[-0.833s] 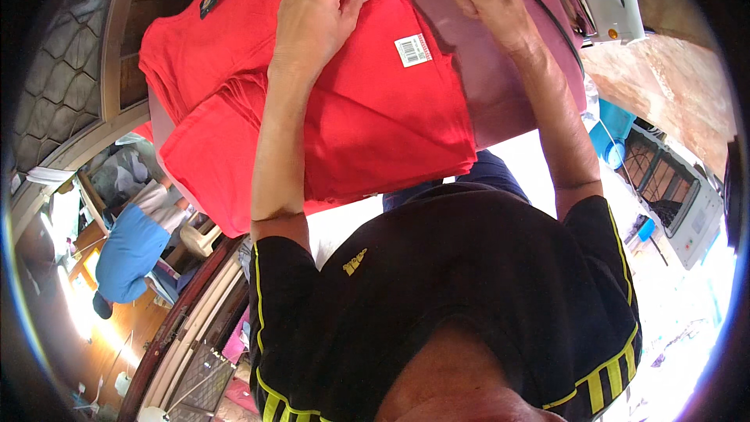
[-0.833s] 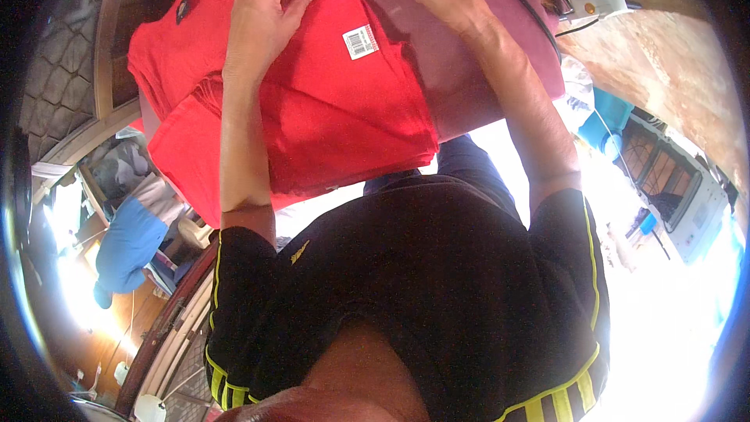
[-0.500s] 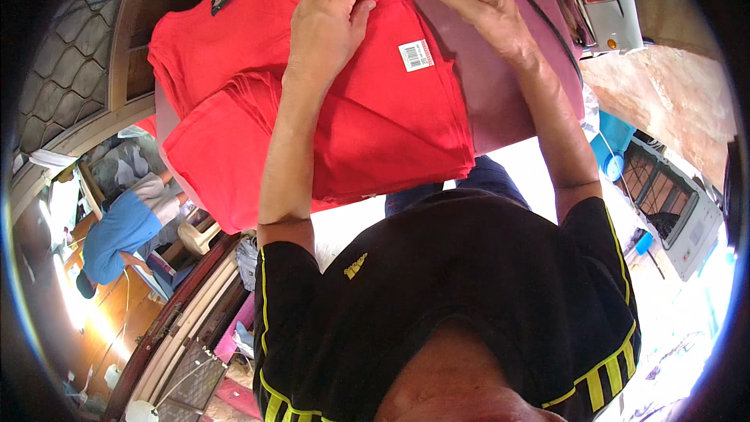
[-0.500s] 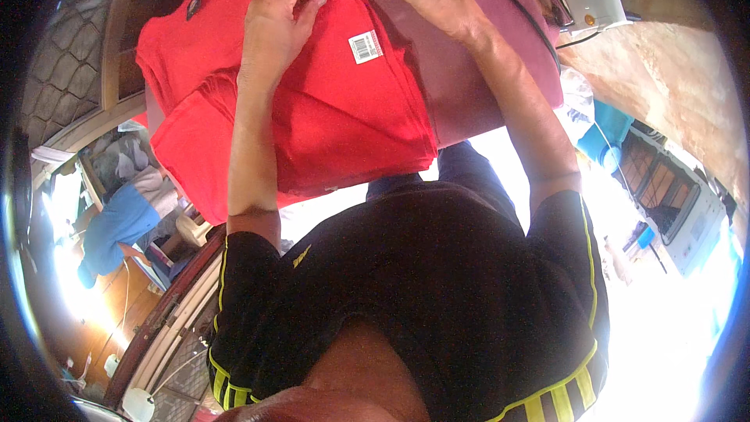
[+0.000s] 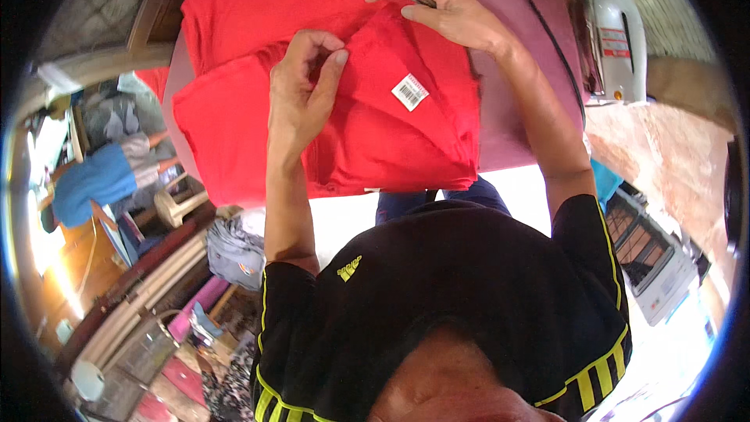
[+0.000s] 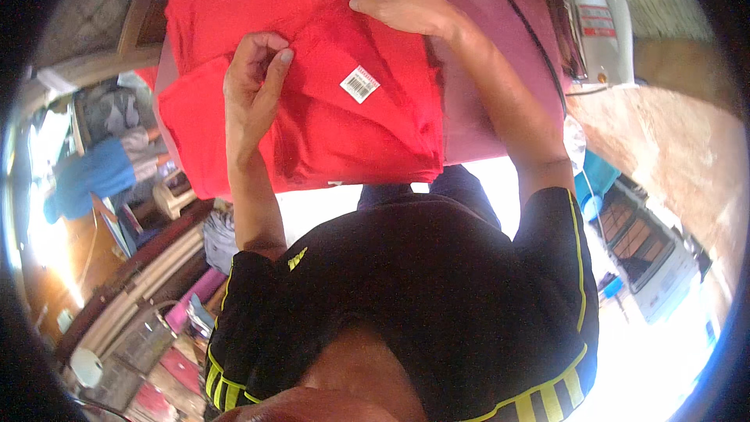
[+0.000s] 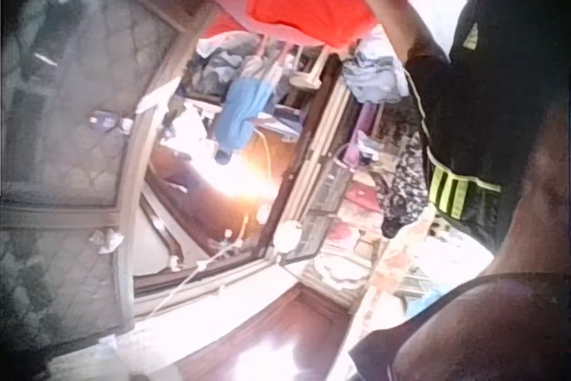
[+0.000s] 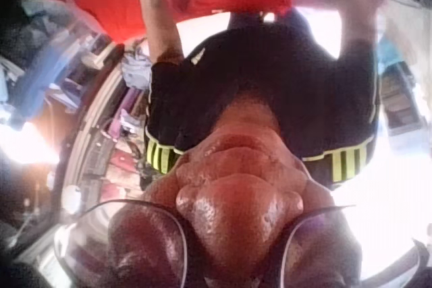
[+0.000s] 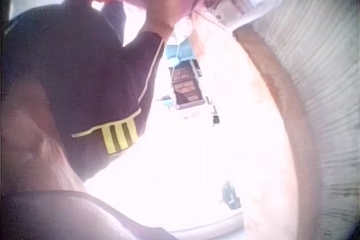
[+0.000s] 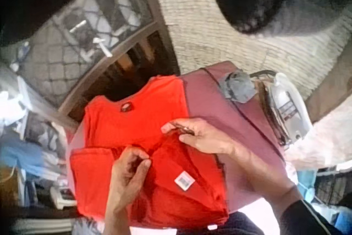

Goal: The person uses a small blade to trim loose threads from the seams and edges of a stack of red shirts. They repeatedly pick up a shirt, cut the threads, and place it back on the pile.

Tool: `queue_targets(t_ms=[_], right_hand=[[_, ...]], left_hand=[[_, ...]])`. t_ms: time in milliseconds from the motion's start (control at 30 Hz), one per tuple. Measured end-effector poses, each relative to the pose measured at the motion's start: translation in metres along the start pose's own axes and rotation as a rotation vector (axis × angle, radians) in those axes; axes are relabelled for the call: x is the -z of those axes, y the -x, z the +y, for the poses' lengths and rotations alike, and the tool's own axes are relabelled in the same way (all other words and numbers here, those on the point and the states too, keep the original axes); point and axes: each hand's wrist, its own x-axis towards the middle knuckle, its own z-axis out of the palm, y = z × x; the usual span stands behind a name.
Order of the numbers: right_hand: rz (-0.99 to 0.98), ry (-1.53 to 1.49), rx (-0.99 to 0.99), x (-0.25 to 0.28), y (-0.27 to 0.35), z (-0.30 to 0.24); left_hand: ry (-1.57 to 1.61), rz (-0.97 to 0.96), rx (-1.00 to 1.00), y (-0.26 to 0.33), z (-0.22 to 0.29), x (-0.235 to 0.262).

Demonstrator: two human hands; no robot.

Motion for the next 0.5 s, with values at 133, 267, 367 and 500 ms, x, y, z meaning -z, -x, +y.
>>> queue_targets(t_ms=[133, 267, 367, 500], right_hand=[[-0.174, 0.352, 0.039, -0.022, -0.027, 0.015], [-0.136, 0.457, -0.044, -0.038, -0.029, 0.018], [0.016, 0.541, -0.006, -0.048, -0.026, 0.005], [0.099, 0.396, -0.042, -0.063, 0.0, -0.015]], left_hand=[[0.0, 0.129, 0.121, 0.044, -0.014, 0.028], [-0.051, 0.255, 0.152, 0.085, -0.041, 0.025], [-0.125, 0.349, 0.162, 0.103, -0.049, 0.013], [-0.426, 0.408, -0.15, 0.109, -0.056, 0.002]])
